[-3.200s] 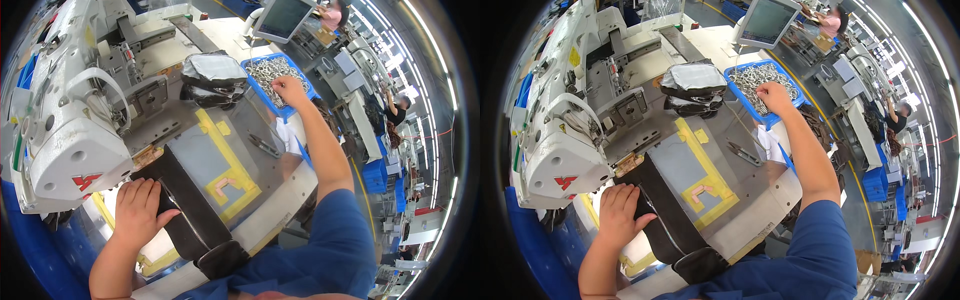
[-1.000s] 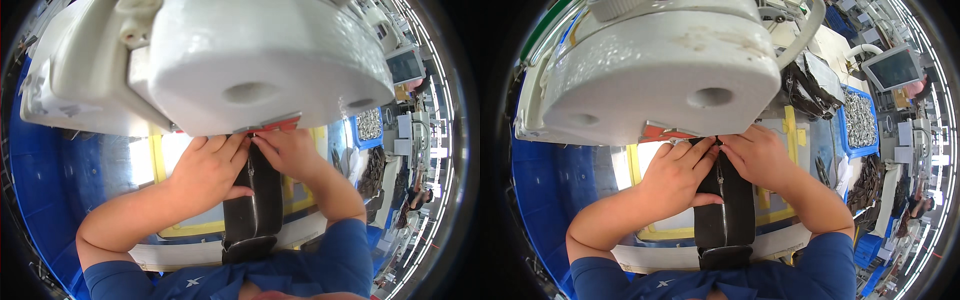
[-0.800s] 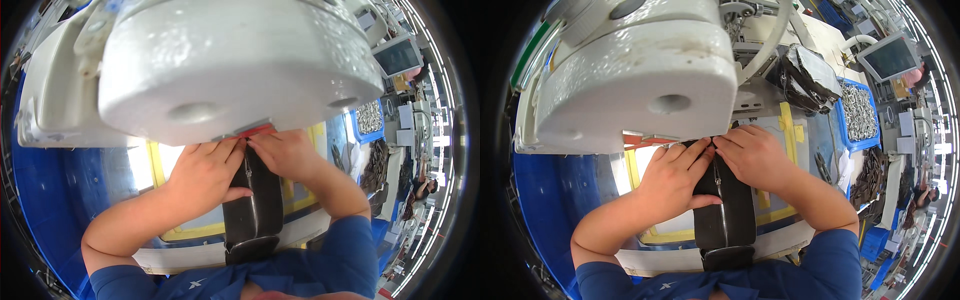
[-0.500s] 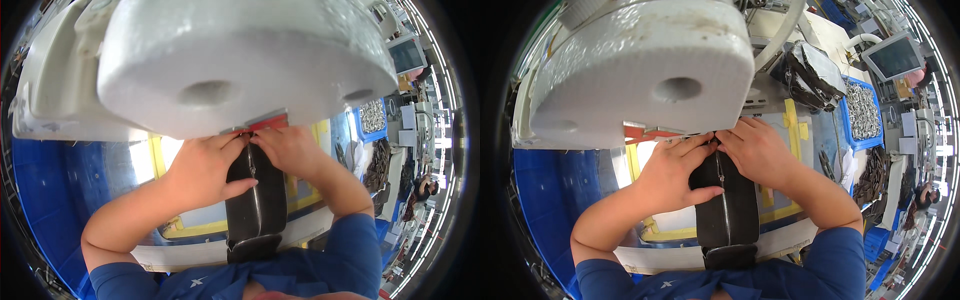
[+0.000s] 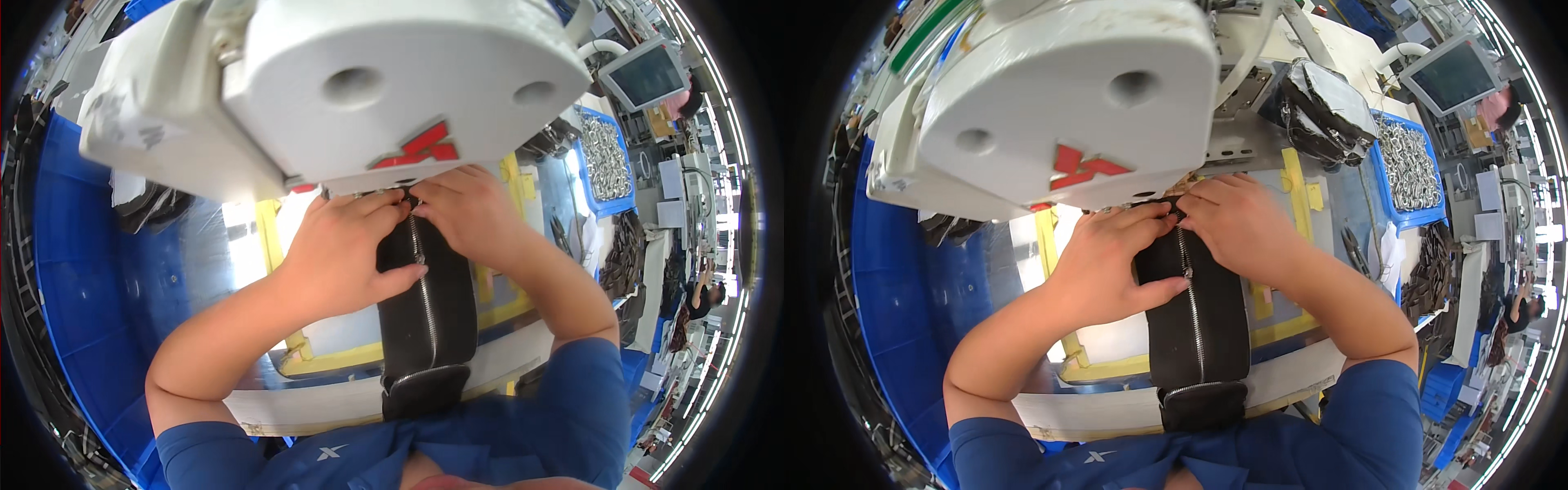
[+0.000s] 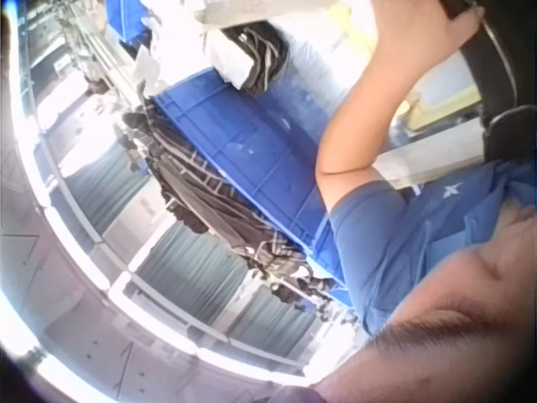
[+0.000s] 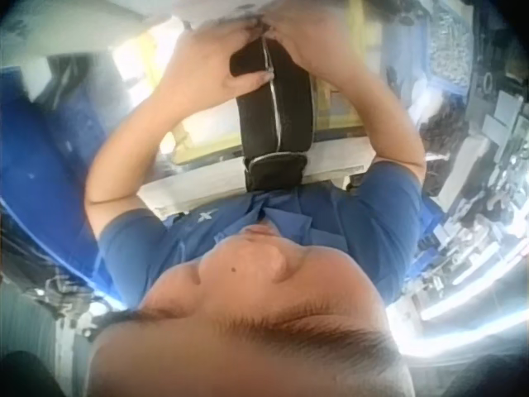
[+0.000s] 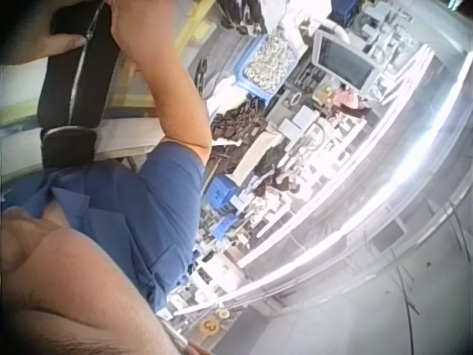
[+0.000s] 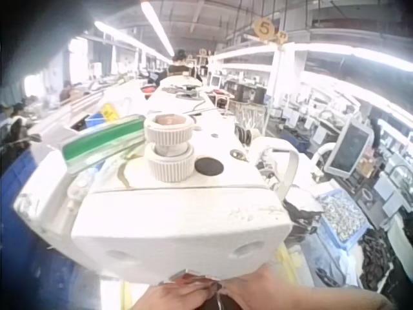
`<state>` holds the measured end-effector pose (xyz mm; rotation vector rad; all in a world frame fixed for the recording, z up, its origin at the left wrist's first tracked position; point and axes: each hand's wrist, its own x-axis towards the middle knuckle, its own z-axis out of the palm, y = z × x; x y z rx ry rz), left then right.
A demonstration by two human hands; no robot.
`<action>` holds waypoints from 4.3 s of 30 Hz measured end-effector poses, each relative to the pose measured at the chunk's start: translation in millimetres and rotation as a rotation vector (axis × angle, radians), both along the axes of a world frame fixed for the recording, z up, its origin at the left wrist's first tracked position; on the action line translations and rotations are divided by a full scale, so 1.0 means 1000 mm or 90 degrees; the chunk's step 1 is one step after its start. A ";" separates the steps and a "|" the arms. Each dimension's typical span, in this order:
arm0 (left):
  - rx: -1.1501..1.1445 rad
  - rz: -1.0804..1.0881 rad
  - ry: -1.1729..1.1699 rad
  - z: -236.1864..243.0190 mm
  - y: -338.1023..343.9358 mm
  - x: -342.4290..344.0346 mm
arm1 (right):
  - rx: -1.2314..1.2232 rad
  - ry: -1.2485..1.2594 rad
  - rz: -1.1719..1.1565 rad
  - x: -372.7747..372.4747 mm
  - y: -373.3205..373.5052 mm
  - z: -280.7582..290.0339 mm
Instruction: The person sews zippers onto small fabric pouches using an industrial sewing machine. They repeatedly align the zipper, stitch along its length, trim threads, and flip the pouch to sew the opposite side. The finished pouches are placed into a blue bin.
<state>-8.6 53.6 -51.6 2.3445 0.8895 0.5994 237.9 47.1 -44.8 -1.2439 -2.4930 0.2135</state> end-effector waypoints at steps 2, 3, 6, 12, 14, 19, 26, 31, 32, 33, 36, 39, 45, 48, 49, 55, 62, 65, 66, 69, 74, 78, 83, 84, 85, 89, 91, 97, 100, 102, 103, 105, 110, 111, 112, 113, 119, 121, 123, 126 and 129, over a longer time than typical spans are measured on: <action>-0.029 -0.003 -0.009 0.002 0.002 -0.002 | -0.003 -0.008 -0.008 -0.007 0.000 0.000; -0.071 0.014 0.023 0.008 0.004 -0.004 | 0.004 -0.008 -0.014 -0.011 0.000 0.000; -0.083 0.081 0.082 0.017 0.005 -0.015 | -0.011 -0.023 -0.020 -0.030 0.007 -0.001; 0.031 0.090 0.031 0.004 0.001 -0.020 | -0.062 -0.084 -0.078 -0.041 0.003 -0.002; 0.037 0.090 0.036 0.004 0.002 -0.019 | -0.033 -0.070 -0.070 -0.041 0.003 -0.004; -0.001 0.083 0.072 0.009 0.003 -0.020 | -0.038 -0.083 -0.052 -0.043 0.004 0.001; -0.026 0.080 0.095 0.017 0.002 -0.016 | -0.026 -0.082 -0.043 -0.039 0.002 0.001; -0.019 0.096 0.168 0.022 -0.002 -0.016 | -0.018 -0.056 -0.017 -0.043 0.003 -0.001; -0.032 0.092 0.174 0.025 -0.002 -0.015 | -0.011 -0.076 -0.013 -0.041 0.003 -0.001; -0.044 0.090 0.180 0.027 -0.002 -0.014 | -0.002 -0.096 -0.008 -0.039 0.004 0.000; -0.006 0.082 0.171 0.024 -0.004 -0.012 | -0.011 -0.120 -0.004 -0.034 0.000 0.007; 0.090 0.056 0.158 0.015 -0.007 -0.012 | -0.006 -0.084 0.014 -0.033 -0.001 0.009; 0.149 0.036 0.191 0.007 -0.014 -0.009 | 0.004 -0.070 0.050 -0.029 -0.001 0.005; 0.133 0.035 0.209 0.008 -0.016 -0.007 | -0.006 -0.062 0.051 -0.028 -0.002 0.007; 0.127 0.034 0.215 0.008 -0.017 -0.007 | -0.009 -0.055 0.051 -0.027 -0.002 0.007; 0.121 0.028 0.210 0.006 -0.016 -0.009 | -0.072 -0.091 0.041 -0.030 -0.004 0.015; 0.123 0.009 0.244 0.010 -0.028 -0.007 | -0.088 -0.141 0.059 -0.033 -0.016 0.019; 0.115 0.012 0.263 0.003 -0.033 -0.006 | -0.080 -0.152 0.056 -0.034 -0.021 0.013; 0.118 0.015 0.268 0.002 -0.035 -0.005 | -0.074 -0.151 0.050 -0.035 -0.024 0.010; 0.123 0.019 0.283 0.001 -0.036 -0.005 | -0.083 -0.129 0.036 -0.036 -0.026 0.008; 0.116 0.029 0.281 0.000 -0.033 -0.004 | -0.074 -0.106 0.020 -0.036 -0.025 0.006; 0.121 0.029 0.274 0.002 -0.030 -0.004 | -0.070 -0.105 0.023 -0.034 -0.022 0.007; 0.109 0.023 0.254 0.008 -0.019 -0.006 | -0.066 -0.094 0.021 -0.032 -0.019 0.007; 0.132 0.023 0.249 0.006 -0.018 -0.006 | -0.061 -0.092 0.020 -0.032 -0.019 0.008; 0.155 0.023 0.245 0.005 -0.017 -0.007 | -0.055 -0.090 0.019 -0.032 -0.018 0.009; 0.132 0.025 0.246 0.008 -0.017 -0.005 | -0.061 -0.086 0.017 -0.032 -0.018 0.009; 0.116 0.026 0.239 0.009 -0.016 -0.003 | -0.071 -0.086 0.014 -0.033 -0.018 0.011; 0.143 0.023 0.246 0.008 -0.015 -0.003 | -0.094 -0.084 0.009 -0.033 -0.016 0.012; 0.072 0.017 0.276 0.009 -0.015 -0.001 | -0.086 -0.092 0.009 -0.033 -0.017 0.011; 0.078 0.018 0.287 0.009 -0.016 -0.001 | -0.082 -0.088 0.011 -0.032 -0.017 0.009; 0.081 0.019 0.294 0.009 -0.016 -0.001 | -0.081 -0.085 0.012 -0.032 -0.017 0.008; 0.075 0.014 0.295 0.006 -0.016 -0.003 | -0.084 -0.085 0.012 -0.033 -0.016 0.008; 0.072 0.010 0.298 0.009 -0.015 -0.003 | -0.069 -0.090 0.018 -0.033 -0.016 0.008; 0.077 0.007 0.301 0.009 -0.016 -0.002 | -0.040 -0.085 0.021 -0.031 -0.016 0.005; 0.082 0.004 0.304 0.009 -0.016 -0.002 | -0.012 -0.080 0.024 -0.031 -0.017 0.003; 0.086 0.012 0.294 0.009 -0.017 -0.003 | -0.011 -0.067 0.033 -0.032 -0.017 0.003; 0.159 0.019 0.284 0.012 -0.018 -0.001 | 0.028 -0.021 0.165 -0.032 -0.024 -0.002; 0.171 0.008 0.294 0.010 -0.018 -0.003 | 0.037 0.016 0.175 -0.038 -0.028 0.000; 0.152 -0.019 0.294 0.016 -0.015 -0.007 | -0.073 -0.049 0.223 -0.039 -0.032 0.010; 0.102 -0.059 0.345 0.034 -0.011 -0.009 | -0.221 -0.128 0.304 -0.041 -0.042 0.020; 0.074 -0.061 0.310 0.038 -0.016 -0.017 | -0.247 -0.088 0.238 -0.017 -0.024 0.030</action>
